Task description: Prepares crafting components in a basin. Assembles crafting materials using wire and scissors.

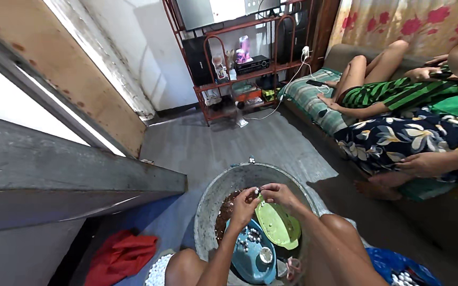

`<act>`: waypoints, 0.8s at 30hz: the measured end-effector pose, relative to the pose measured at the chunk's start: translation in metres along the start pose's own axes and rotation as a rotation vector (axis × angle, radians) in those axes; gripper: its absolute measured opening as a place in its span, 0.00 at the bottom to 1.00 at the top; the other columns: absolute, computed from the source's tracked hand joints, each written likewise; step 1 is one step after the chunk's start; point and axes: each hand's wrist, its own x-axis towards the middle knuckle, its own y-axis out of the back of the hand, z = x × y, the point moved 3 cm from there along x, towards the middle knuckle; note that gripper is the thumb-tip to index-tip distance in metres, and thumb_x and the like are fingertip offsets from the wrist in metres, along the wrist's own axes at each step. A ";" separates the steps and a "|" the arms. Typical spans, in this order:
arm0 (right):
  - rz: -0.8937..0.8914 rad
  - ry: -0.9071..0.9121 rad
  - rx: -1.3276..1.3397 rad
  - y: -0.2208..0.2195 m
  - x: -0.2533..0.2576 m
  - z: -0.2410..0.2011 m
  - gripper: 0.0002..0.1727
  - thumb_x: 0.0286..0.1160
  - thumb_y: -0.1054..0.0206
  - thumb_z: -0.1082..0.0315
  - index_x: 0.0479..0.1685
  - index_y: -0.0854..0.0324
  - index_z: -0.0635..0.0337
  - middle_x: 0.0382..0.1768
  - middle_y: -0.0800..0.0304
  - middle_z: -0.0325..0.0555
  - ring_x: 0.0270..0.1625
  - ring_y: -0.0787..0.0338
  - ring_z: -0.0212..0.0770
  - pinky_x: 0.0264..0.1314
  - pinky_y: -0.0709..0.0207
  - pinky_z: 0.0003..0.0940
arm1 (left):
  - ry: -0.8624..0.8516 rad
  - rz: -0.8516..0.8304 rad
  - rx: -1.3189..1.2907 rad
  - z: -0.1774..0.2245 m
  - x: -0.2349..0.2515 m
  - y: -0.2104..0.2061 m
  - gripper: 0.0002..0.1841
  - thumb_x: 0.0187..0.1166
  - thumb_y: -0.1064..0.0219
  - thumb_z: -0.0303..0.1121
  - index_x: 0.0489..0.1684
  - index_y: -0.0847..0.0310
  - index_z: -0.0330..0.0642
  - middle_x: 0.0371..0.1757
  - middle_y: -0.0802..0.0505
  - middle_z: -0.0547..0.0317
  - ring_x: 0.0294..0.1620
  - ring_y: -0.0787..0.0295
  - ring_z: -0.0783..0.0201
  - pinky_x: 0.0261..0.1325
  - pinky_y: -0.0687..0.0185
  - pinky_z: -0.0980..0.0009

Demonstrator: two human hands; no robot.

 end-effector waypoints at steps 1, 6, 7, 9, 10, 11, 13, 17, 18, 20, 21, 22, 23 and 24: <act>-0.030 -0.006 0.021 -0.002 -0.001 0.001 0.16 0.71 0.21 0.69 0.55 0.13 0.67 0.45 0.07 0.53 0.42 0.07 0.44 0.50 0.10 0.40 | -0.012 0.022 0.014 0.000 0.000 -0.001 0.21 0.77 0.25 0.33 0.69 0.14 0.42 0.62 0.07 0.55 0.57 0.08 0.66 0.65 0.11 0.65; -0.068 -0.012 0.025 -0.005 -0.003 0.002 0.16 0.71 0.21 0.67 0.53 0.13 0.66 0.44 0.07 0.51 0.42 0.08 0.42 0.49 0.11 0.38 | 0.031 0.075 -0.077 0.000 -0.002 0.002 0.16 0.79 0.26 0.33 0.63 0.12 0.40 0.56 0.06 0.55 0.47 0.06 0.64 0.55 0.06 0.64; -0.073 -0.009 0.029 -0.006 -0.004 0.002 0.16 0.71 0.21 0.67 0.53 0.13 0.66 0.44 0.07 0.51 0.41 0.08 0.42 0.49 0.12 0.38 | 0.040 0.063 -0.128 0.001 -0.002 0.003 0.16 0.79 0.27 0.32 0.63 0.12 0.38 0.54 0.05 0.53 0.46 0.04 0.62 0.54 0.05 0.63; -0.099 0.002 0.040 -0.007 -0.004 0.001 0.15 0.72 0.23 0.68 0.54 0.13 0.66 0.45 0.07 0.51 0.41 0.08 0.42 0.49 0.12 0.38 | 0.071 0.044 -0.268 0.004 -0.003 0.002 0.15 0.80 0.28 0.29 0.61 0.14 0.32 0.51 0.04 0.47 0.43 0.04 0.57 0.50 0.04 0.60; -0.117 0.011 0.042 -0.007 -0.003 0.001 0.15 0.73 0.23 0.68 0.54 0.14 0.66 0.45 0.07 0.52 0.42 0.08 0.42 0.49 0.12 0.38 | 0.097 0.039 -0.329 0.007 -0.003 0.001 0.15 0.81 0.28 0.29 0.60 0.14 0.30 0.49 0.04 0.44 0.41 0.04 0.54 0.48 0.04 0.59; -0.135 0.022 0.039 -0.008 -0.003 0.001 0.14 0.73 0.24 0.69 0.54 0.14 0.66 0.45 0.07 0.52 0.42 0.08 0.42 0.49 0.12 0.39 | 0.128 0.034 -0.385 0.008 -0.003 0.001 0.15 0.82 0.29 0.30 0.60 0.15 0.29 0.48 0.05 0.42 0.41 0.03 0.52 0.47 0.04 0.57; -0.169 0.033 0.032 -0.010 -0.004 0.000 0.13 0.74 0.25 0.71 0.54 0.14 0.66 0.45 0.07 0.52 0.43 0.07 0.42 0.50 0.11 0.39 | 0.169 0.036 -0.474 0.009 -0.004 0.001 0.14 0.84 0.31 0.30 0.59 0.16 0.27 0.45 0.05 0.41 0.39 0.04 0.52 0.46 0.05 0.57; -0.183 0.032 0.046 -0.010 -0.003 0.001 0.13 0.72 0.25 0.74 0.54 0.14 0.67 0.45 0.07 0.52 0.43 0.08 0.42 0.50 0.11 0.39 | 0.235 0.064 -0.597 0.005 -0.004 0.002 0.12 0.82 0.31 0.23 0.58 0.18 0.26 0.44 0.06 0.40 0.38 0.06 0.54 0.46 0.06 0.59; -0.183 0.031 0.043 -0.010 -0.002 0.001 0.14 0.72 0.25 0.74 0.54 0.14 0.67 0.45 0.07 0.52 0.43 0.07 0.42 0.51 0.11 0.39 | 0.252 0.059 -0.598 0.005 -0.004 0.002 0.13 0.80 0.31 0.22 0.59 0.18 0.25 0.44 0.06 0.40 0.38 0.06 0.54 0.46 0.06 0.59; -0.181 0.025 0.036 -0.009 -0.001 0.002 0.13 0.72 0.24 0.74 0.54 0.14 0.68 0.44 0.07 0.52 0.43 0.07 0.42 0.51 0.11 0.39 | 0.284 0.042 -0.583 0.004 -0.004 0.001 0.14 0.80 0.30 0.22 0.60 0.17 0.26 0.46 0.06 0.40 0.39 0.06 0.54 0.48 0.06 0.59; -0.179 0.025 0.035 -0.009 -0.001 0.003 0.13 0.71 0.24 0.75 0.54 0.14 0.68 0.44 0.06 0.52 0.43 0.07 0.42 0.52 0.11 0.39 | 0.301 0.034 -0.582 0.004 -0.004 0.001 0.14 0.80 0.30 0.22 0.60 0.17 0.26 0.47 0.06 0.40 0.40 0.06 0.53 0.48 0.07 0.58; -0.178 0.027 0.033 -0.009 -0.001 0.003 0.14 0.71 0.24 0.75 0.53 0.14 0.68 0.44 0.06 0.52 0.43 0.07 0.43 0.52 0.11 0.40 | 0.318 0.029 -0.587 0.004 -0.005 0.000 0.14 0.80 0.30 0.23 0.61 0.17 0.27 0.47 0.06 0.40 0.40 0.06 0.53 0.49 0.07 0.58; -0.176 0.030 0.030 -0.009 -0.001 0.004 0.14 0.70 0.23 0.75 0.53 0.14 0.68 0.44 0.06 0.53 0.43 0.07 0.43 0.52 0.10 0.40 | 0.332 0.027 -0.599 0.004 -0.005 0.000 0.14 0.79 0.30 0.22 0.61 0.17 0.27 0.47 0.06 0.40 0.40 0.06 0.53 0.49 0.07 0.57; -0.178 0.033 0.021 -0.009 -0.001 0.004 0.14 0.70 0.23 0.75 0.53 0.13 0.68 0.45 0.06 0.53 0.44 0.06 0.43 0.53 0.10 0.40 | 0.342 0.026 -0.608 0.004 -0.005 0.000 0.15 0.78 0.29 0.22 0.60 0.17 0.27 0.46 0.06 0.40 0.40 0.06 0.53 0.49 0.07 0.58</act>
